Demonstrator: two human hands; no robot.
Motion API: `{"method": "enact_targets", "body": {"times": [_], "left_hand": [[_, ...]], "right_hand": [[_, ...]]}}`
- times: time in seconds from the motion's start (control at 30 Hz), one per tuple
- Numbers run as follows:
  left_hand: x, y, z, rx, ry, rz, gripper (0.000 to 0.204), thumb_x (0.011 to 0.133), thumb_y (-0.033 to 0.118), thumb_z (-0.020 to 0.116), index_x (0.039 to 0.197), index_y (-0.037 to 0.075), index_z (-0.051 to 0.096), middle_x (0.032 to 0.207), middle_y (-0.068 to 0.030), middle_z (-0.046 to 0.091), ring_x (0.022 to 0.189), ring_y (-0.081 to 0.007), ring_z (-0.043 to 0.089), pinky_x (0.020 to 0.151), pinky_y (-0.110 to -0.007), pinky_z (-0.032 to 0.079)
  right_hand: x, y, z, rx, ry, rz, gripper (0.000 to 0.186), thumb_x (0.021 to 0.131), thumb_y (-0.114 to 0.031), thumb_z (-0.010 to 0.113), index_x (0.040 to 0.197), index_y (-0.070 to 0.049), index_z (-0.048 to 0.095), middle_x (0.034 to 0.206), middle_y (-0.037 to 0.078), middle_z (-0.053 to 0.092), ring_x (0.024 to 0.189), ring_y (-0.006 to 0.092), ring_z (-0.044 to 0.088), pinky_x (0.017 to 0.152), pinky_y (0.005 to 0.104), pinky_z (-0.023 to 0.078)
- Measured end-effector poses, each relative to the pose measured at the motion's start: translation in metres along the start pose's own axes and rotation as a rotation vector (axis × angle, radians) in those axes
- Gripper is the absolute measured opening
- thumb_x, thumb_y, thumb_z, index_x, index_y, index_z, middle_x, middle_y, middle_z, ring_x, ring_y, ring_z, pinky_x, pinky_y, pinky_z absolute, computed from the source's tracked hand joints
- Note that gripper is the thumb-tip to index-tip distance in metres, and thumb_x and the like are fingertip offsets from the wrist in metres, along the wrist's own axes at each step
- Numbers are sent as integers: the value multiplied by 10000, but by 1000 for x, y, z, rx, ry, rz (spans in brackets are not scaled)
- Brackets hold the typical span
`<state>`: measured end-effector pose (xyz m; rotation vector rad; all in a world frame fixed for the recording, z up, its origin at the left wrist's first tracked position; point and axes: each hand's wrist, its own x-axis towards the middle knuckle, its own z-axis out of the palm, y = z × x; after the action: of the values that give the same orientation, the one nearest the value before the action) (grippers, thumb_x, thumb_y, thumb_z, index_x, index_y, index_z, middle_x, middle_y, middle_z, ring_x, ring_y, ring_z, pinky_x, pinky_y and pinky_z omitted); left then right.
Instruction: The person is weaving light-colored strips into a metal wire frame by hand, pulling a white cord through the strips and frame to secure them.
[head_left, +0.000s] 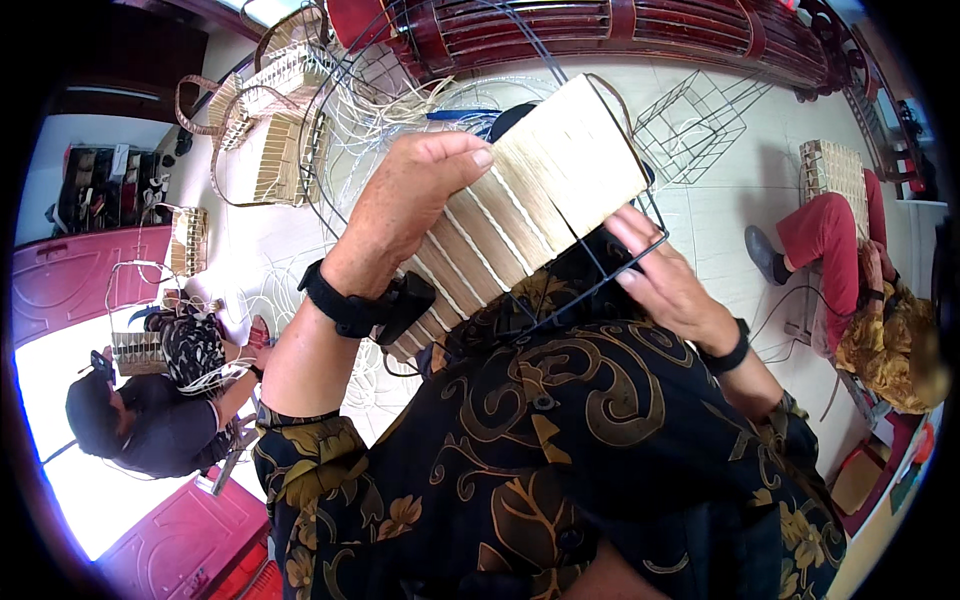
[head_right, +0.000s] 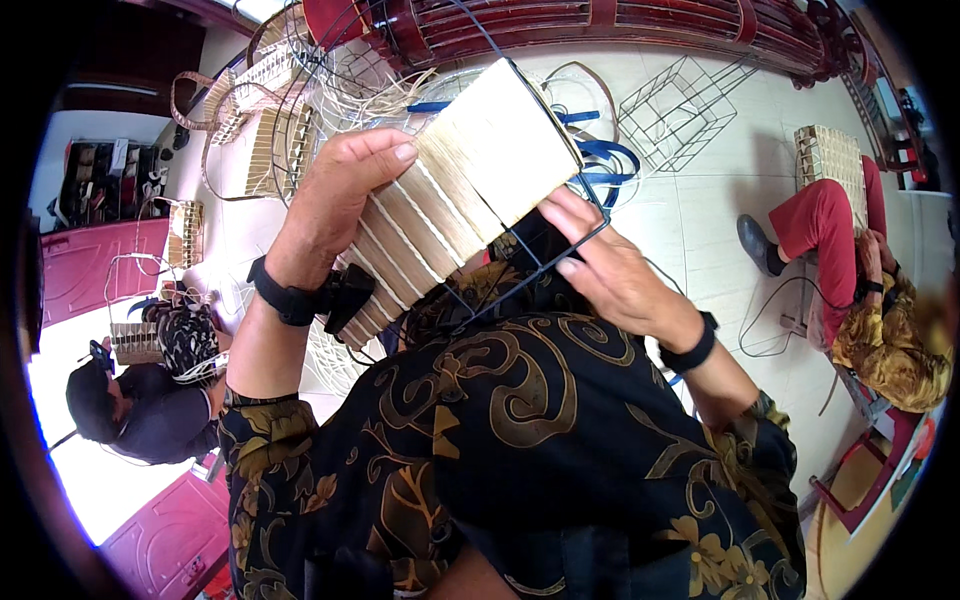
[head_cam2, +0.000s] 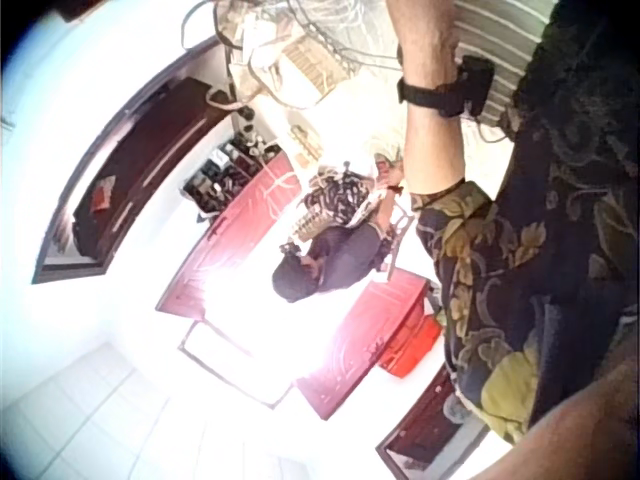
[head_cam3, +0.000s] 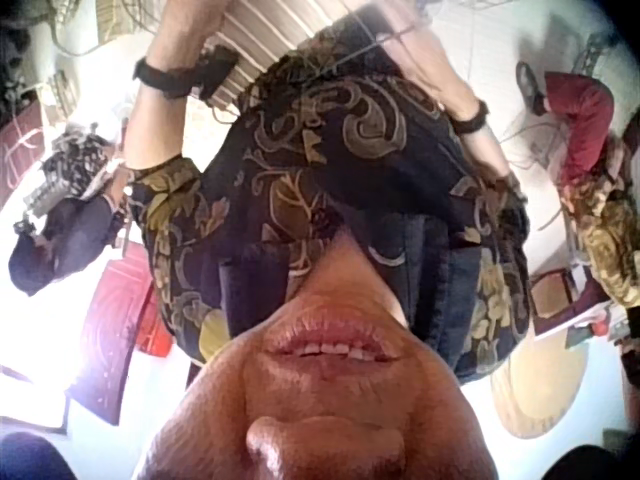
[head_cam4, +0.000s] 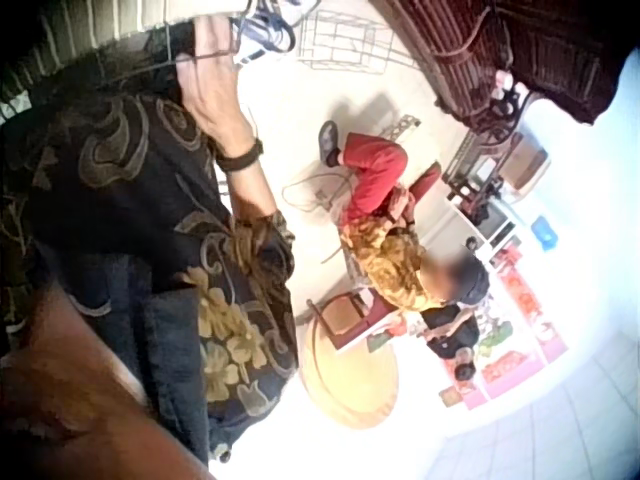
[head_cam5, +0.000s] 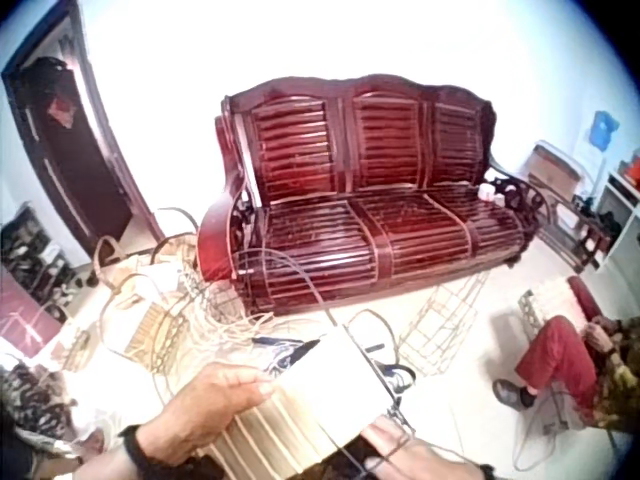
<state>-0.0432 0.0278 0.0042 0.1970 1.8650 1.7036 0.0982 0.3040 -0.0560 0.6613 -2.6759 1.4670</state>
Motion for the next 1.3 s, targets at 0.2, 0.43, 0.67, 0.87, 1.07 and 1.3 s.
{"method": "enact_targets", "body": {"times": [0.2,0.43,0.67,0.87,1.07,1.3], "left_hand": [[-3,0,-4,9,3,-8,198,952,143,640,1033,-17,722,879,0,683,789,-66,595,716,-237,497],[-11,1,-6,104,147,-35,189,955,133,634,1020,-21,721,872,-8,693,756,-75,603,707,-244,505],[-4,-9,-16,35,137,-21,186,957,131,627,1014,-17,724,862,-8,692,755,-78,610,702,-243,504],[-6,-7,-17,70,151,-26,188,961,151,629,1011,-1,728,826,8,680,744,-67,601,700,-240,498],[-6,-13,-18,98,166,0,186,967,165,630,978,2,721,807,21,667,735,-51,580,691,-235,491],[-10,-10,-16,142,157,39,193,974,165,619,976,-4,712,794,27,653,728,-47,561,683,-238,484]], "right_hand": [[50,27,48,-137,28,-134,418,901,-29,590,1314,16,545,1323,245,541,1231,425,519,1052,473,415],[78,73,91,578,105,31,547,972,-14,584,1471,-29,360,1433,105,500,1278,233,534,1068,352,452],[90,49,62,182,196,-138,263,915,-94,622,1152,14,661,1046,190,690,1040,331,657,914,385,502],[65,41,41,116,-15,6,181,970,-161,585,973,-8,681,779,113,668,702,254,669,645,328,519],[50,25,39,329,-61,199,194,978,-182,625,936,4,656,763,78,668,687,161,645,633,292,492],[48,18,30,474,-157,214,175,979,-155,625,1000,13,670,845,81,698,775,149,655,717,282,510]]}}
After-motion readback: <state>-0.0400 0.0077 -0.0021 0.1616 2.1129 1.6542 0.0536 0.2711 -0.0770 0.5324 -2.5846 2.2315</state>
